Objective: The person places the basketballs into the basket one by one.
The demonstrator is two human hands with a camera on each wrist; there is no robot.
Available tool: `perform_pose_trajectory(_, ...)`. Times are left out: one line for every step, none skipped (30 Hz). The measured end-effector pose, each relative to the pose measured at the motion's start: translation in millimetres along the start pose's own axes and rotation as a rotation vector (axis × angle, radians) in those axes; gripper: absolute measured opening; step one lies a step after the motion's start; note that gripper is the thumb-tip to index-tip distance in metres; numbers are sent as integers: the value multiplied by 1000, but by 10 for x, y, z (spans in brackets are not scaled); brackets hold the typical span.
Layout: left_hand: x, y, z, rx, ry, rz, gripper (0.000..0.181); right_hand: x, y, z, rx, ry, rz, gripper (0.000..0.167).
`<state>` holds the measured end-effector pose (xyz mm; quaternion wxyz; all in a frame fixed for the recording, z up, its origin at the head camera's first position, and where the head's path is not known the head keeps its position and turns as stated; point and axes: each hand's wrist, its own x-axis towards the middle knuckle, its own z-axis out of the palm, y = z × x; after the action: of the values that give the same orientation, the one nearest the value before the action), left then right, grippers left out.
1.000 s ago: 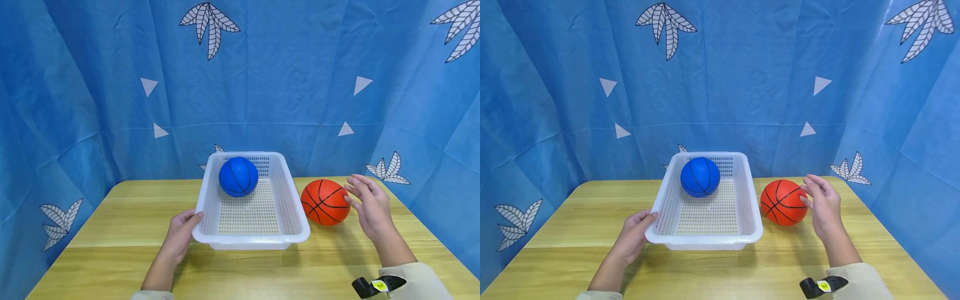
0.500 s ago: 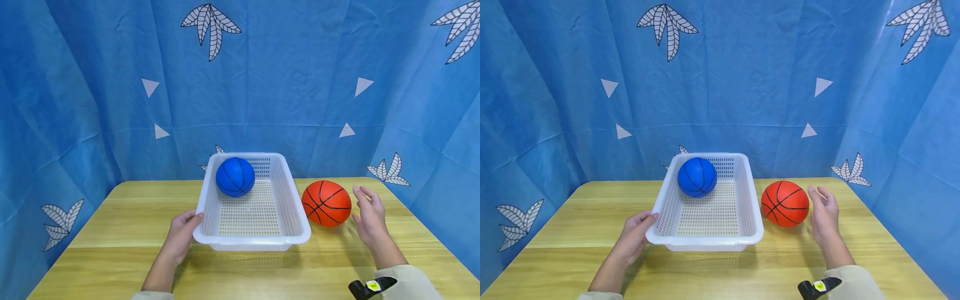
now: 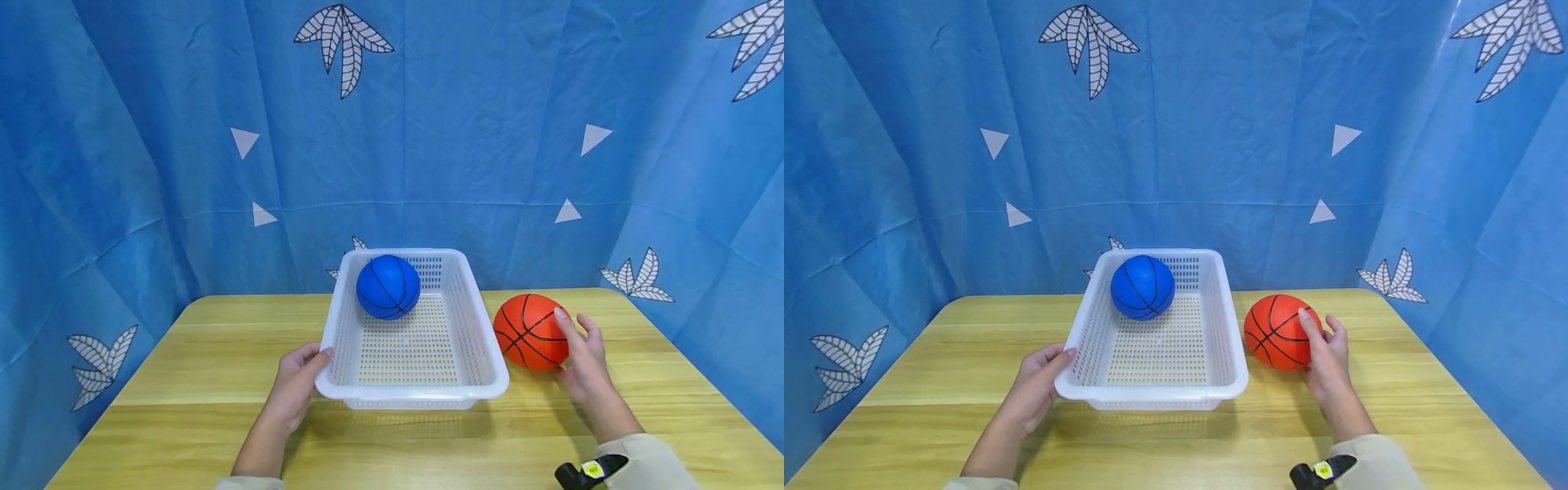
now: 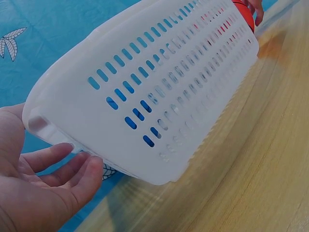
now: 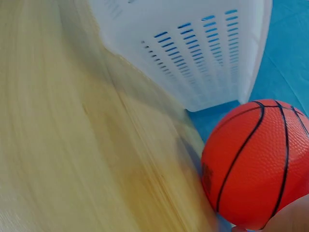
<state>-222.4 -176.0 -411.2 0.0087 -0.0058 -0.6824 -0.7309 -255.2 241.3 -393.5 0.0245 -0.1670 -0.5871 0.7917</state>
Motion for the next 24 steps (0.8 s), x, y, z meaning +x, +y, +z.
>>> perform_pose_trajectory(0, 0, 0, 1, -1, 2, 39, -3, 9, 14, -2, -2, 0, 88)
perform_pose_trajectory(-1, 2, 1, -1, -1, 3, 39, -3, 19, 26, -6, -2, -2, 89)
perform_pose_trajectory(0, 2, 1, -1, -1, 3, 38, -3, 29, 38, -11, 3, -7, 89)
perform_pose_trajectory(1, 1, 1, -4, -1, 0, 38, 1, 41, 49, -19, 7, -12, 90)
perform_pose_trajectory(2, 2, 1, -6, 0, -2, 37, 1, 51, 59, -24, 10, -17, 91)
perform_pose_trajectory(4, -1, 0, -8, 1, -4, 37, 0, 61, 68, -31, 12, -22, 91)
perform_pose_trajectory(6, -1, 0, -11, 2, -6, 37, 5, 74, 76, -45, 19, -35, 92)
perform_pose_trajectory(4, 0, 1, -11, 3, -6, 36, 5, 85, 84, -53, 22, -40, 93)
perform_pose_trajectory(2, -1, 1, -9, 3, -4, 37, 2, 95, 92, -61, 25, -45, 94)
perform_pose_trajectory(-1, -1, 1, -8, 3, -2, 37, 4, 109, 97, -69, 24, -48, 95)
perform_pose_trajectory(-3, -2, 0, -5, 3, -1, 38, 1, 121, 103, -76, 26, -51, 97)
perform_pose_trajectory(-6, -2, 0, -2, 3, 2, 38, 1, 135, 110, -88, 31, -55, 99)
perform_pose_trajectory(-8, -2, 0, 0, 3, 3, 39, 1, 148, 118, -97, 36, -59, 100)
perform_pose_trajectory(-11, 0, 0, 2, 3, 4, 39, -1, 158, 126, -99, 34, -56, 102)
perform_pose_trajectory(-13, 0, 0, 3, 2, 3, 39, 0, 169, 133, -106, 37, -59, 103)
perform_pose_trajectory(-13, 1, 0, 3, 2, 2, 39, 2, 178, 140, -112, 42, -61, 104)
perform_pose_trajectory(-13, 2, 0, 3, 3, 0, 38, -1, 183, 150, -117, 46, -65, 106)
perform_pose_trajectory(-13, 4, 0, 4, 3, -2, 38, 0, 188, 157, -122, 49, -70, 106)
perform_pose_trajectory(-12, 5, 0, 3, 3, -5, 37, 0, 190, 165, -126, 53, -74, 107)
perform_pose_trajectory(-11, 6, 0, 3, 3, -6, 37, 0, 191, 171, -129, 57, -76, 107)
perform_pose_trajectory(-9, 5, 0, 3, 4, -8, 37, -1, 193, 176, -133, 61, -79, 108)
perform_pose_trajectory(-8, 5, 2, 3, 5, -9, 37, -1, 194, 177, -136, 63, -81, 109)
perform_pose_trajectory(-6, 3, 3, 3, 5, -11, 37, -1, 196, 177, -140, 66, -84, 109)
perform_pose_trajectory(-6, 1, 3, 4, 4, -11, 37, -1, 198, 177, -144, 66, -87, 110)
